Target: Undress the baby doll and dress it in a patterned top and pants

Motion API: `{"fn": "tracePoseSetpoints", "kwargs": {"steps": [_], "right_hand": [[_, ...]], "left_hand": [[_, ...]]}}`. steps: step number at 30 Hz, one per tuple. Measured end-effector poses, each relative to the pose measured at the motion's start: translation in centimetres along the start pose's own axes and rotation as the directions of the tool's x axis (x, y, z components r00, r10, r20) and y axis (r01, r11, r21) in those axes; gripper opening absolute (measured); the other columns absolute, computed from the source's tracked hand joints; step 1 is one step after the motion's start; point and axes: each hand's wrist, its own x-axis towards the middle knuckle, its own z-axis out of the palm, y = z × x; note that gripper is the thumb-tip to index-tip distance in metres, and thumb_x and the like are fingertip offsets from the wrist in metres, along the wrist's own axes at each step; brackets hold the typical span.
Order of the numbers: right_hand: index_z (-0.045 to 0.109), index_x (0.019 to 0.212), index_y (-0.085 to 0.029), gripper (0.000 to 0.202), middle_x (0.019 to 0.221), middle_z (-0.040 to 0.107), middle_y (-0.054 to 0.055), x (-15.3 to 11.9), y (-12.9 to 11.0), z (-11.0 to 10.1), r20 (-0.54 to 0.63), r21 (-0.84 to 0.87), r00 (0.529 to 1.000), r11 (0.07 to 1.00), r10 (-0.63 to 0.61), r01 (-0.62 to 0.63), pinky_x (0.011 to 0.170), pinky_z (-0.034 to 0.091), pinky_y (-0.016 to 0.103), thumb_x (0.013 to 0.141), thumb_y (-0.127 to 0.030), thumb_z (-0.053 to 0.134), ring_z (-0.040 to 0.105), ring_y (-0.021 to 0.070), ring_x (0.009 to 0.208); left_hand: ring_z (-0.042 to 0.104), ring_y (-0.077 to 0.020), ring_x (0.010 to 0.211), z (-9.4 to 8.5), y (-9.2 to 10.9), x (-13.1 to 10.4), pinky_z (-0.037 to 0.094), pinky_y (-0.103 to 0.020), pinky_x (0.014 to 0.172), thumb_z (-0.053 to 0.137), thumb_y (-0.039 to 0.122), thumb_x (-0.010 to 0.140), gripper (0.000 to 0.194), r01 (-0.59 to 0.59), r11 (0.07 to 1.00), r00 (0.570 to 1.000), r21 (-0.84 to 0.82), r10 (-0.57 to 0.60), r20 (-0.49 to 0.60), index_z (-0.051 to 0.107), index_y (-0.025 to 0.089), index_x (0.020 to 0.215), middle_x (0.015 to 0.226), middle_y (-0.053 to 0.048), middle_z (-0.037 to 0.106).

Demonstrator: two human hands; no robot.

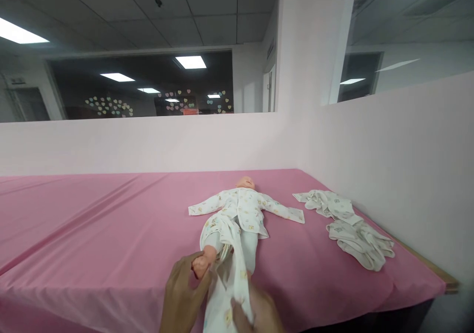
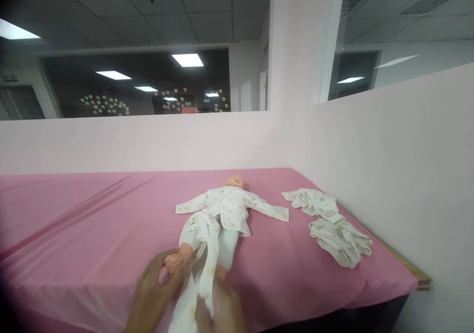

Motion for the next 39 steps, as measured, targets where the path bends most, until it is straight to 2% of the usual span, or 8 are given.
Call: {"fn": "tracePoseSetpoints", "kwargs": {"steps": [6, 10, 14, 19, 26, 28, 33, 39], "right_hand": [[0.061, 0.090, -0.015, 0.027, 0.092, 0.064, 0.007, 8.4, -3.7, -9.5, -0.308, -0.363, 0.949, 0.931, -0.074, -0.045, 0.084, 0.043, 0.033, 0.089, -0.029, 0.038, 0.057, 0.0190, 0.088], [0.064, 0.105, -0.015, 0.038, 0.110, 0.064, 0.006, 11.7, -3.6, -11.8, -0.427, -0.406, 0.865, 0.910, -0.264, 0.077, 0.093, 0.041, 0.031, 0.076, -0.012, 0.040, 0.057, 0.0183, 0.104], [0.064, 0.112, -0.018, 0.046, 0.112, 0.064, 0.004, 8.7, -2.8, -10.3, -0.274, -0.476, 0.930, 0.875, -0.246, 0.091, 0.093, 0.040, 0.032, 0.075, -0.010, 0.040, 0.056, 0.0196, 0.107], [0.064, 0.112, -0.026, 0.034, 0.110, 0.063, 0.002, 2.8, -0.1, -8.1, -0.031, -0.494, 0.996, 0.865, 0.082, -0.087, 0.090, 0.040, 0.032, 0.085, -0.024, 0.045, 0.056, 0.0197, 0.104], [0.053, 0.132, -0.033, 0.049, 0.124, 0.054, 0.000, 0.7, 1.9, -8.5, 0.141, -0.361, 0.973, 0.924, 0.185, -0.124, 0.096, 0.040, 0.026, 0.083, -0.032, 0.055, 0.052, 0.0156, 0.112], [0.052, 0.132, -0.031, 0.052, 0.128, 0.052, 0.001, 0.9, 2.6, -8.8, 0.101, -0.452, 0.990, 0.891, 0.096, -0.041, 0.100, 0.036, 0.030, 0.081, -0.029, 0.057, 0.048, 0.0178, 0.118], [0.063, 0.090, -0.017, 0.021, 0.098, 0.062, 0.004, 1.6, 4.0, -9.6, 0.000, -0.661, 0.999, 0.749, 0.052, -0.039, 0.089, 0.037, 0.035, 0.079, -0.012, 0.046, 0.052, 0.0204, 0.098], [0.062, 0.110, -0.019, 0.032, 0.107, 0.064, 0.005, 1.7, 3.7, -11.3, -0.327, -0.613, 0.944, 0.749, 0.047, -0.250, 0.085, 0.038, 0.036, 0.084, -0.018, 0.044, 0.053, 0.0221, 0.096]], "left_hand": [[0.054, -0.0207, 0.096, 0.4, 2.0, -0.9, 0.043, -0.035, 0.087, 0.055, 0.056, 0.079, 0.038, 0.133, 0.978, 0.988, -0.158, -0.143, -0.055, 0.059, 0.025, 0.101, 0.101, 0.000, 0.062], [0.053, -0.0194, 0.092, 0.9, 2.2, -1.4, 0.042, -0.034, 0.083, 0.053, 0.052, 0.081, 0.034, 0.165, 0.975, 0.985, -0.151, -0.170, -0.026, 0.057, 0.025, 0.100, 0.098, 0.000, 0.062], [0.055, -0.0191, 0.087, 1.2, 0.6, -1.6, 0.042, -0.034, 0.081, 0.050, 0.050, 0.083, 0.031, 0.132, 0.991, 0.987, -0.031, -0.129, 0.101, 0.058, 0.023, 0.097, 0.092, -0.001, 0.062], [0.057, -0.0195, 0.099, 0.3, -1.0, -1.1, 0.044, -0.034, 0.090, 0.056, 0.058, 0.081, 0.043, -0.005, 1.000, 0.940, -0.019, 0.011, 0.342, 0.062, 0.023, 0.107, 0.106, -0.005, 0.063], [0.055, -0.0162, 0.105, -0.9, 5.3, 5.2, 0.041, -0.030, 0.096, 0.042, 0.055, 0.092, 0.043, -0.285, 0.951, 0.899, -0.116, 0.308, 0.311, 0.061, 0.023, 0.113, 0.113, -0.004, 0.062], [0.048, -0.0190, 0.119, -0.3, 8.0, 7.5, 0.036, -0.034, 0.104, 0.044, 0.058, 0.090, 0.048, -0.384, 0.923, 0.850, 0.003, 0.352, 0.391, 0.056, 0.025, 0.123, 0.125, -0.003, 0.057], [0.055, -0.0222, 0.091, 2.5, 11.4, 11.5, 0.039, -0.034, 0.079, 0.044, 0.067, 0.083, 0.055, -0.628, 0.761, 0.564, 0.162, 0.302, 0.769, 0.061, 0.018, 0.102, 0.100, -0.007, 0.063], [0.047, -0.0174, 0.063, 4.4, 10.0, 13.2, 0.028, -0.030, 0.061, 0.046, 0.070, 0.078, 0.056, -0.766, 0.593, 0.477, 0.246, 0.269, 0.837, 0.050, 0.016, 0.065, 0.071, -0.006, 0.058]]}}
